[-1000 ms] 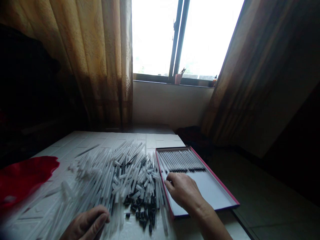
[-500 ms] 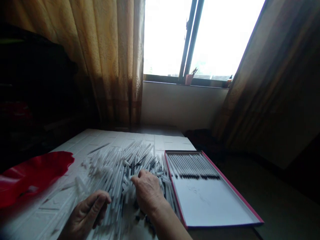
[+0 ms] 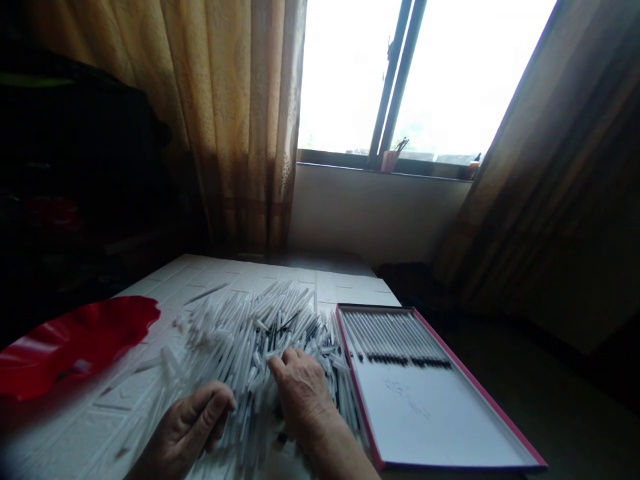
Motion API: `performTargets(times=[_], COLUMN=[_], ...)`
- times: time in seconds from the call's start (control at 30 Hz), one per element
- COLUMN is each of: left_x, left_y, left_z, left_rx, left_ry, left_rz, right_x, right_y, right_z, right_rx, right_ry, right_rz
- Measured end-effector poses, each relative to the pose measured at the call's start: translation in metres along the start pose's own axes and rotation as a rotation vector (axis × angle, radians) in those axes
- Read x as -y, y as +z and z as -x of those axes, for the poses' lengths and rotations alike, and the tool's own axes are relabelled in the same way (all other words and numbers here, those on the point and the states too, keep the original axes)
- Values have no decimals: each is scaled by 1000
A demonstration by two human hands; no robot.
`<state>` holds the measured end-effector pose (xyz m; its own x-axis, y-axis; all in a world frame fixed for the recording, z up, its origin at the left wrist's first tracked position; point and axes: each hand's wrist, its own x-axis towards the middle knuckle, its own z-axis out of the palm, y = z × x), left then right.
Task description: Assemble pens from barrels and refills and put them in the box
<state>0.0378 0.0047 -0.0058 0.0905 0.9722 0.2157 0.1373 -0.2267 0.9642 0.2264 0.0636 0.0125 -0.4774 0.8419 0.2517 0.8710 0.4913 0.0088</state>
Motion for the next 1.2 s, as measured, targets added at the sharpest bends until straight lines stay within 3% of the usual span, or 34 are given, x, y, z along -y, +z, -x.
performTargets(times=[0.23,0.33,0.4,0.57,0.67,0.77,0.87,0.97,1.03,1.07,1.2], left_x=[7,11,10,6,11,19,21,18,16,16,18], left_y=[-1,-3,-4,-1,3,5,4,3,5,7,11], left_z=[-2,-4,-5,2,7,10,9,7,7,7,8], left_rx=[37,65,53,42,127,244,234,166,121,95,-14], left_ry=[61,143,211,396,382,327,311,303,283,267,235], left_rz=[-35,-119,-199,-325,-323,-335,-351,-339,-316,-302,-268], right_x=[-4,-6,-5,5,16,23,14,-15,-40,-52,-84], right_y=[-6,-10,-12,-6,6,13,0,-32,-51,-57,-54], right_z=[16,30,40,53,52,51,49,38,25,16,-19], right_rx=[-145,-364,-435,-151,-53,-47,-15,82,133,116,79], right_ry=[-52,-77,-21,151,145,130,114,114,209,265,425], right_rz=[-89,-368,-634,-1295,-1437,-1346,-1184,-831,-416,-328,-142])
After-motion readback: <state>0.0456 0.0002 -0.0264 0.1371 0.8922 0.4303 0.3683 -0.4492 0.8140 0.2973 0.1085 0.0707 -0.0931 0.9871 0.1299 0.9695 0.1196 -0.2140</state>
